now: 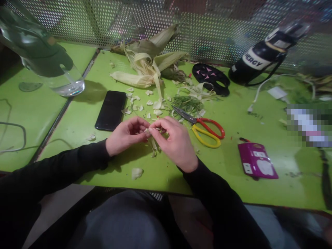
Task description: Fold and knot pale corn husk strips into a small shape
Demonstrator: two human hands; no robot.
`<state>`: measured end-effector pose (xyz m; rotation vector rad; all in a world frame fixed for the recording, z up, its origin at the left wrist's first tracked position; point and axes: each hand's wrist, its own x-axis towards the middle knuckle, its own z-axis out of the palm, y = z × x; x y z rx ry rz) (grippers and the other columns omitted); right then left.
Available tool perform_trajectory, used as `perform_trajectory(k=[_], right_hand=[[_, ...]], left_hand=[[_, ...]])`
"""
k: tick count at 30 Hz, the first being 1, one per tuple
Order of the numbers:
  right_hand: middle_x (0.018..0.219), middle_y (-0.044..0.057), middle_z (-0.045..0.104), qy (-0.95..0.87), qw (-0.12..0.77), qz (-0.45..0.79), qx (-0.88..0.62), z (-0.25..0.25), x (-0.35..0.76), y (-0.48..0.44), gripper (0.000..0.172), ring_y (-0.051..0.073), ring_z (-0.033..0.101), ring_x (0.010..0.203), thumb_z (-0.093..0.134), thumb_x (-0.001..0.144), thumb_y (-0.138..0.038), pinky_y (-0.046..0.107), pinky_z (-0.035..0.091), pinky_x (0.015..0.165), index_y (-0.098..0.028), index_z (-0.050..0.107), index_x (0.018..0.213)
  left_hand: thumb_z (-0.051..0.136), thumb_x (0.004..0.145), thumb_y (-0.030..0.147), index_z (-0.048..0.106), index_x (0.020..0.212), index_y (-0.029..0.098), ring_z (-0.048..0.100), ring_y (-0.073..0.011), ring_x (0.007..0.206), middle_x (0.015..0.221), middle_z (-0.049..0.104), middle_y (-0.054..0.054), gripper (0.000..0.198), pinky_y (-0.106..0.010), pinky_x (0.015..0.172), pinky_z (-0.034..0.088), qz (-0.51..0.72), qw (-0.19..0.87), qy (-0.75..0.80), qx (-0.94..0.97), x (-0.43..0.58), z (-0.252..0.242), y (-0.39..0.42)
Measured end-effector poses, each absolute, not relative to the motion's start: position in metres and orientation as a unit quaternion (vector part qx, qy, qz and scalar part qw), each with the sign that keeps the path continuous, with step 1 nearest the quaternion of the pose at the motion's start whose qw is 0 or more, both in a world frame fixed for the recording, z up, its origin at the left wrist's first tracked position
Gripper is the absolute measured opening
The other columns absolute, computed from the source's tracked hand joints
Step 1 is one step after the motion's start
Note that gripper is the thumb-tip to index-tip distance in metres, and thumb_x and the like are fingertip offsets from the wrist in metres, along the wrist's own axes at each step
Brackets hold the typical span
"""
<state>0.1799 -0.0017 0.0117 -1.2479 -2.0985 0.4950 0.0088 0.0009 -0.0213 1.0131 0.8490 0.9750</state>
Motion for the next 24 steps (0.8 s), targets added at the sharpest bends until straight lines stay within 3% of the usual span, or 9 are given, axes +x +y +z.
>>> perform_trajectory(k=[5, 13, 19, 24], right_hand=[[0.084, 0.003, 0.068, -0.834, 0.29, 0.169, -0.439, 0.017, 0.186, 0.003, 0.006, 0.016, 0.063, 0.076, 0.061, 0.089, -0.023, 0.029, 0.048, 0.063, -0.022, 0.066, 0.085], [0.079, 0.002, 0.066, -0.801, 0.337, 0.167, -0.466, 0.008, 0.179, -0.001, 0.007, 0.014, 0.06, 0.068, 0.062, 0.089, -0.023, 0.028, 0.045, 0.057, -0.02, 0.064, 0.083], [0.088, 0.006, 0.07, -0.849, 0.323, 0.106, -0.404, 0.012, 0.182, 0.001, 0.007, 0.021, 0.064, 0.084, 0.061, 0.089, -0.02, 0.036, 0.051, 0.074, -0.02, 0.068, 0.089], [0.089, 0.006, 0.07, -0.845, 0.338, 0.111, -0.4, 0.013, 0.184, 0.003, 0.008, 0.02, 0.066, 0.085, 0.06, 0.09, -0.017, 0.036, 0.053, 0.074, -0.021, 0.067, 0.089]], left_hand=[[0.067, 0.078, 0.007, 0.056, 0.085, 0.011, 0.064, -0.0073, 0.059, 0.066, 0.065, 0.002, 0.014, -0.022, 0.064, 0.054, 0.437, 0.706, 0.383, 0.405, 0.008, -0.02, 0.002], [0.064, 0.079, -0.001, 0.055, 0.079, 0.01, 0.063, -0.0055, 0.053, 0.059, 0.065, 0.003, 0.014, -0.018, 0.06, 0.054, 0.432, 0.723, 0.396, 0.366, 0.011, -0.014, 0.001], [0.062, 0.081, 0.0, 0.055, 0.076, 0.01, 0.065, -0.0065, 0.055, 0.061, 0.067, 0.001, 0.013, -0.019, 0.062, 0.055, 0.426, 0.726, 0.401, 0.362, 0.01, -0.013, 0.002], [0.064, 0.081, 0.003, 0.057, 0.079, 0.009, 0.065, -0.0063, 0.058, 0.064, 0.068, 0.0, 0.01, -0.019, 0.063, 0.055, 0.427, 0.734, 0.388, 0.359, 0.009, -0.011, 0.0]])
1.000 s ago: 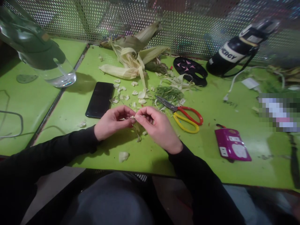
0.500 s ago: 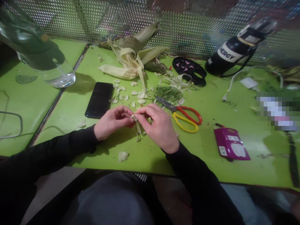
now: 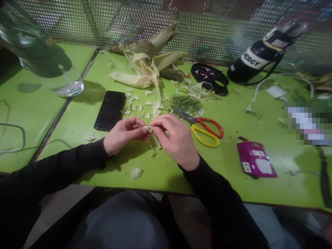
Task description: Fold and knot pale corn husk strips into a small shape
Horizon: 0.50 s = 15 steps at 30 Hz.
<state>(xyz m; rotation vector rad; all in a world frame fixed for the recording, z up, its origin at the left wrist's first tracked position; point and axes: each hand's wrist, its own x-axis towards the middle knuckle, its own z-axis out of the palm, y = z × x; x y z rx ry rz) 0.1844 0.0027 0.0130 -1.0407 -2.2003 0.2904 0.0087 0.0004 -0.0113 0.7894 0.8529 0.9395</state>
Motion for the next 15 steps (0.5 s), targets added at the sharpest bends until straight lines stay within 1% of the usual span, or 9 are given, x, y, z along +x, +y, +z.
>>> perform_trajectory(k=[3, 5, 7, 9, 10, 11, 13, 15], right_hand=[[0.092, 0.005, 0.069, -0.859, 0.327, 0.125, -0.374, 0.0113, 0.1847, 0.0032, 0.008, 0.019, 0.066, 0.088, 0.06, 0.09, -0.018, 0.035, 0.053, 0.078, -0.021, 0.067, 0.09], [0.097, 0.006, 0.068, -0.858, 0.336, 0.138, -0.363, 0.0113, 0.1852, 0.0032, 0.007, 0.019, 0.064, 0.091, 0.061, 0.09, -0.019, 0.035, 0.053, 0.079, -0.021, 0.067, 0.092], [0.1, 0.007, 0.066, -0.837, 0.364, 0.116, -0.391, 0.0126, 0.1863, 0.003, 0.004, 0.018, 0.062, 0.087, 0.064, 0.088, -0.023, 0.033, 0.052, 0.072, -0.02, 0.066, 0.091], [0.093, 0.007, 0.065, -0.813, 0.369, 0.084, -0.443, 0.014, 0.1873, 0.0033, 0.011, 0.018, 0.059, 0.079, 0.066, 0.087, -0.029, 0.032, 0.049, 0.065, -0.019, 0.064, 0.084], [0.088, 0.006, 0.064, -0.806, 0.354, 0.088, -0.466, 0.0143, 0.1874, 0.0037, 0.015, 0.017, 0.058, 0.075, 0.066, 0.087, -0.033, 0.032, 0.047, 0.063, -0.019, 0.063, 0.081], [0.082, 0.005, 0.063, -0.807, 0.326, 0.112, -0.481, 0.014, 0.1872, 0.0044, 0.019, 0.017, 0.057, 0.072, 0.065, 0.088, -0.036, 0.031, 0.045, 0.062, -0.019, 0.063, 0.08], [0.078, 0.003, 0.062, -0.807, 0.27, 0.198, -0.487, 0.0118, 0.1858, 0.0057, 0.024, 0.016, 0.056, 0.071, 0.062, 0.089, -0.041, 0.031, 0.044, 0.062, -0.018, 0.064, 0.082], [0.076, 0.002, 0.06, -0.785, 0.26, 0.277, -0.489, 0.0078, 0.1834, 0.0062, 0.027, 0.015, 0.054, 0.068, 0.061, 0.089, -0.044, 0.029, 0.042, 0.061, -0.018, 0.065, 0.082]], left_hand=[[0.068, 0.077, 0.001, 0.058, 0.079, 0.008, 0.064, -0.0055, 0.057, 0.065, 0.068, 0.001, 0.012, -0.018, 0.061, 0.054, 0.416, 0.735, 0.388, 0.37, 0.0095, -0.0131, -0.0005], [0.067, 0.077, 0.002, 0.058, 0.079, 0.009, 0.064, -0.0059, 0.057, 0.065, 0.068, 0.0, 0.012, -0.018, 0.061, 0.054, 0.42, 0.741, 0.378, 0.364, 0.0098, -0.0145, -0.0005], [0.066, 0.079, 0.003, 0.057, 0.079, 0.009, 0.066, -0.0068, 0.059, 0.066, 0.069, 0.0, 0.011, -0.019, 0.063, 0.055, 0.438, 0.746, 0.364, 0.345, 0.0096, -0.015, 0.0003], [0.065, 0.081, 0.004, 0.056, 0.081, 0.01, 0.068, -0.0077, 0.063, 0.068, 0.07, 0.0, 0.01, -0.02, 0.066, 0.056, 0.464, 0.742, 0.358, 0.324, 0.0091, -0.0147, 0.0014], [0.065, 0.081, 0.004, 0.056, 0.082, 0.01, 0.068, -0.0078, 0.064, 0.068, 0.07, 0.0, 0.01, -0.02, 0.067, 0.056, 0.474, 0.738, 0.358, 0.32, 0.0088, -0.0144, 0.0019], [0.065, 0.081, 0.004, 0.056, 0.083, 0.011, 0.068, -0.0076, 0.064, 0.068, 0.07, 0.001, 0.011, -0.02, 0.067, 0.056, 0.479, 0.735, 0.357, 0.321, 0.0085, -0.0141, 0.0022], [0.065, 0.081, 0.004, 0.057, 0.085, 0.011, 0.066, -0.0062, 0.061, 0.069, 0.069, 0.001, 0.011, -0.019, 0.065, 0.056, 0.479, 0.731, 0.353, 0.333, 0.008, -0.014, 0.0025], [0.065, 0.081, 0.005, 0.057, 0.089, 0.011, 0.064, -0.0049, 0.057, 0.071, 0.07, 0.002, 0.012, -0.018, 0.063, 0.056, 0.472, 0.731, 0.347, 0.35, 0.0074, -0.0144, 0.0025]])
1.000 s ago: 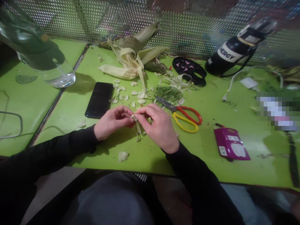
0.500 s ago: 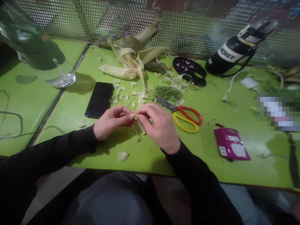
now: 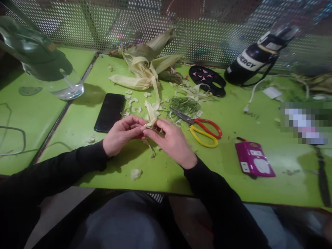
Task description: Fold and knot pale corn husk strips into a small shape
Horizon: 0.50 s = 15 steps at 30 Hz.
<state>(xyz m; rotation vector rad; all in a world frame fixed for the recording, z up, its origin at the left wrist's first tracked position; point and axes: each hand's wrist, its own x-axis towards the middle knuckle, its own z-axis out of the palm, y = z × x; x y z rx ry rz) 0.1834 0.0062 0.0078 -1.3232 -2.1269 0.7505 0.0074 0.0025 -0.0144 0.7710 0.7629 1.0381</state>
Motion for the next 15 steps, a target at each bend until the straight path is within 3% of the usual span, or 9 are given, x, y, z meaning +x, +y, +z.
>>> perform_trajectory(k=[7, 15], right_hand=[[0.083, 0.001, 0.064, -0.659, 0.388, 0.433, -0.477, -0.005, 0.176, 0.003, 0.019, 0.014, 0.059, 0.075, 0.07, 0.082, -0.038, 0.029, 0.048, 0.07, -0.02, 0.07, 0.087], [0.076, -0.004, 0.067, -0.551, 0.495, 0.481, -0.47, -0.021, 0.172, 0.005, 0.016, 0.008, 0.058, 0.066, 0.076, 0.076, -0.037, 0.023, 0.05, 0.068, -0.024, 0.071, 0.084]], left_hand=[[0.065, 0.083, 0.007, 0.052, 0.085, 0.013, 0.066, -0.0068, 0.059, 0.063, 0.068, 0.003, 0.015, -0.018, 0.06, 0.055, 0.446, 0.71, 0.382, 0.388, 0.004, -0.012, 0.005], [0.064, 0.083, 0.011, 0.053, 0.082, 0.013, 0.064, -0.0064, 0.058, 0.065, 0.068, 0.001, 0.011, -0.016, 0.056, 0.052, 0.39, 0.704, 0.409, 0.43, 0.006, -0.009, 0.001]])
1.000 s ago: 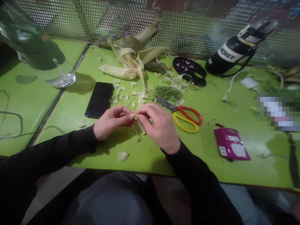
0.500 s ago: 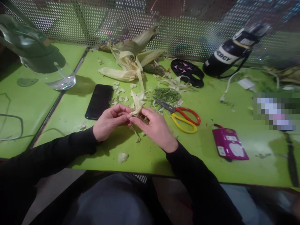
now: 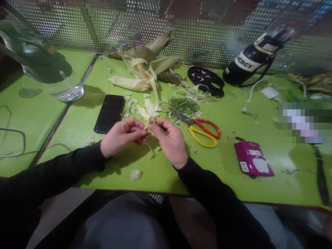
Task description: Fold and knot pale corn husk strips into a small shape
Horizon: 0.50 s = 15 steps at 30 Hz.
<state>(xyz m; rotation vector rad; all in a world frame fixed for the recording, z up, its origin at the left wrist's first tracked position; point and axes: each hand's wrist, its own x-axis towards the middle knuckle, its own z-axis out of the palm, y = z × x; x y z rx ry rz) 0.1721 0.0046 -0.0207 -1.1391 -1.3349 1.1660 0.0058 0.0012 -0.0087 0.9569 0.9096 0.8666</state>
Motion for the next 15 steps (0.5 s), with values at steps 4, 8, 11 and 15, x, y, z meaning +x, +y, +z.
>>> perform_trajectory(k=[4, 8, 11, 15], right_hand=[[0.078, -0.004, 0.067, -0.535, 0.509, 0.493, -0.46, -0.026, 0.173, 0.004, 0.02, 0.009, 0.058, 0.066, 0.076, 0.076, -0.04, 0.024, 0.05, 0.066, -0.025, 0.071, 0.087], [0.084, 0.0, 0.068, -0.631, 0.453, 0.415, -0.474, -0.017, 0.175, 0.002, 0.014, 0.013, 0.062, 0.075, 0.07, 0.082, -0.034, 0.028, 0.05, 0.069, -0.022, 0.07, 0.089], [0.082, 0.001, 0.064, -0.731, 0.416, 0.28, -0.462, -0.009, 0.176, 0.0, 0.008, 0.014, 0.058, 0.073, 0.064, 0.087, -0.026, 0.027, 0.045, 0.065, -0.02, 0.067, 0.084], [0.072, 0.0, 0.055, -0.802, 0.35, 0.194, -0.444, -0.002, 0.175, -0.001, 0.017, 0.012, 0.048, 0.063, 0.057, 0.09, -0.023, 0.027, 0.037, 0.059, -0.018, 0.059, 0.074]], left_hand=[[0.065, 0.083, 0.014, 0.053, 0.085, 0.013, 0.063, -0.0066, 0.059, 0.069, 0.069, 0.0, 0.012, -0.017, 0.057, 0.05, 0.362, 0.7, 0.393, 0.474, 0.005, -0.012, -0.001], [0.069, 0.082, 0.024, 0.052, 0.093, 0.014, 0.064, -0.0094, 0.066, 0.071, 0.067, 0.0, 0.023, -0.021, 0.062, 0.05, 0.398, 0.651, 0.39, 0.516, 0.004, -0.012, -0.001], [0.064, 0.086, 0.026, 0.049, 0.101, 0.014, 0.064, -0.0102, 0.068, 0.07, 0.065, 0.0, 0.024, -0.022, 0.064, 0.05, 0.422, 0.628, 0.392, 0.524, 0.003, -0.012, 0.0], [0.06, 0.089, 0.024, 0.05, 0.114, 0.012, 0.066, -0.0117, 0.069, 0.07, 0.065, 0.0, 0.03, -0.026, 0.069, 0.052, 0.409, 0.599, 0.398, 0.561, 0.001, -0.014, 0.003]])
